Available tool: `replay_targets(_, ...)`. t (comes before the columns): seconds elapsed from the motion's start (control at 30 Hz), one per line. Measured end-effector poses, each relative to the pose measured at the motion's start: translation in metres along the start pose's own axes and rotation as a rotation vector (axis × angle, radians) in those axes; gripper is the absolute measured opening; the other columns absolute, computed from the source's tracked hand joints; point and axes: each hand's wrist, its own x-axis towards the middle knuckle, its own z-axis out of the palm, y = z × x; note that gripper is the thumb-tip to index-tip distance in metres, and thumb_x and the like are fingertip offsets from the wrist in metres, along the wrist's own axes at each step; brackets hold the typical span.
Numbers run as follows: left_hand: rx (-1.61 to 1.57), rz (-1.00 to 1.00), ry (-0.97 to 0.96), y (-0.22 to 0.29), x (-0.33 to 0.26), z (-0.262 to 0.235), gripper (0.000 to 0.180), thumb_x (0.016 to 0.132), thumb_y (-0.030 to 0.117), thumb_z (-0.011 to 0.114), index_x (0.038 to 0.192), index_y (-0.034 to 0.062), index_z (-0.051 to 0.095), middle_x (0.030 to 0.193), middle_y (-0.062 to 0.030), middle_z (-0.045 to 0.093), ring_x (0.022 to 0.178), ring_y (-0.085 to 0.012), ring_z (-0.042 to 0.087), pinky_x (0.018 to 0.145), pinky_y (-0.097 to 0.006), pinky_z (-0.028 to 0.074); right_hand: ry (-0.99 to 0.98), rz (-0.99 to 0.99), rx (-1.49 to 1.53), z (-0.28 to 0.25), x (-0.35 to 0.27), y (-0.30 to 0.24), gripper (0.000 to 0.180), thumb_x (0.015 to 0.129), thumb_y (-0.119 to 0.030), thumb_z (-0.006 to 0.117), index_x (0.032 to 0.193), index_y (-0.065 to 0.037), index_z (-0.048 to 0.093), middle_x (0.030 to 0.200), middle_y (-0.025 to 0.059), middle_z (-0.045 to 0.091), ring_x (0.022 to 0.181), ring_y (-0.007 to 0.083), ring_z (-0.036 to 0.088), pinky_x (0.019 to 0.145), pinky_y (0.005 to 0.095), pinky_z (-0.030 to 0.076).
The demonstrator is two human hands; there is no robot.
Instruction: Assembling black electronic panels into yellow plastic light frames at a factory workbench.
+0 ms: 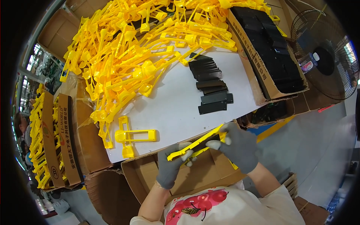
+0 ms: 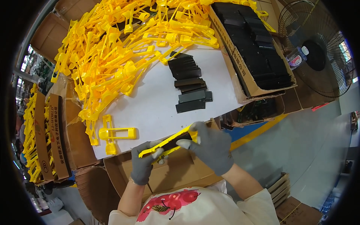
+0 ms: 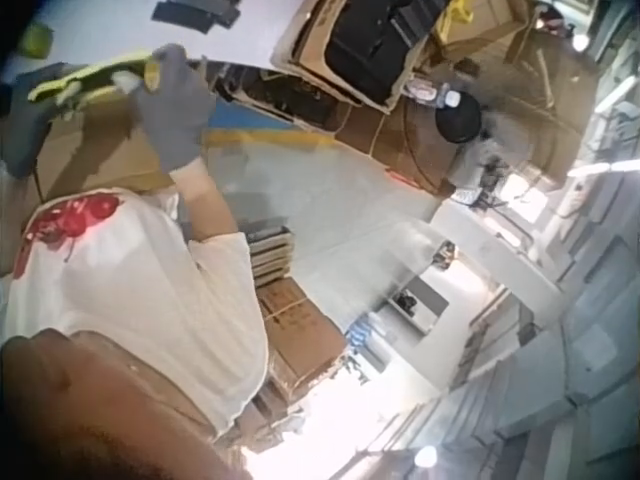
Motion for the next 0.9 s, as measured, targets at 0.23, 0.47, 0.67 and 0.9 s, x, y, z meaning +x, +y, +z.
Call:
replay_targets(0.23, 0.172, -0.04, -0.219, -0.008, 0.001, -0.015, 0.026, 0.086, 0.006, 0.07, 0.109, -0.005, 0.067, 0.079, -0.0075, 0.069, 0.063, -0.0072, 0.061, 0.057, -0.02, 0.05, -0.246, -0.014, 0.288, 0.01, -0.041, 0.03, 0.029, 0.08, -0.039, 0.074, 0.089, -0.013, 0.066, 0.065, 0.0055, 0.063, 0.06, 0.0236, 0.064, 0.056, 0.0347, 0.049)
replay_targets(0.47, 0.256, -0.316, -0.351, -0.013, 0.006, -0.006, 0.028, 0.087, 0.007, 0.069, 0.111, -0.0038, 0.062, 0.081, -0.0064, 0.068, 0.063, -0.0079, 0.062, 0.055, -0.02, 0.05, -0.348, 0.248, 0.167, 0.002, -0.075, 0.029, 0.029, 0.079, -0.034, 0.075, 0.095, -0.012, 0.067, 0.076, 0.0083, 0.067, 0.068, 0.0235, 0.066, 0.061, 0.032, 0.05)
replay_targets(0.67, 0.397, -0.371, -0.462, -0.041, 0.051, -0.02, 0.03, 0.087, 0.011, 0.067, 0.11, -0.0003, 0.052, 0.082, -0.0098, 0.066, 0.067, -0.014, 0.065, 0.055, -0.024, 0.051, -0.075, -0.096, -0.119, -0.026, 0.011, 0.05, 0.029, 0.081, -0.034, 0.07, 0.104, -0.016, 0.063, 0.087, 0.0045, 0.062, 0.075, 0.024, 0.065, 0.064, 0.0362, 0.051)
replay_targets(0.9, 1.551, 0.149, 0.04, -0.036, 0.045, 0.047, 0.043, 0.083, 0.049, 0.065, 0.081, 0.0058, 0.06, 0.076, -0.0158, 0.066, 0.068, -0.0318, 0.066, 0.058, -0.041, 0.051, -0.181, -0.5, -0.343, 0.037, 0.115, 0.051, 0.043, 0.066, -0.014, 0.074, 0.106, -0.01, 0.06, 0.11, 0.0089, 0.054, 0.093, 0.0286, 0.061, 0.073, 0.0389, 0.052)
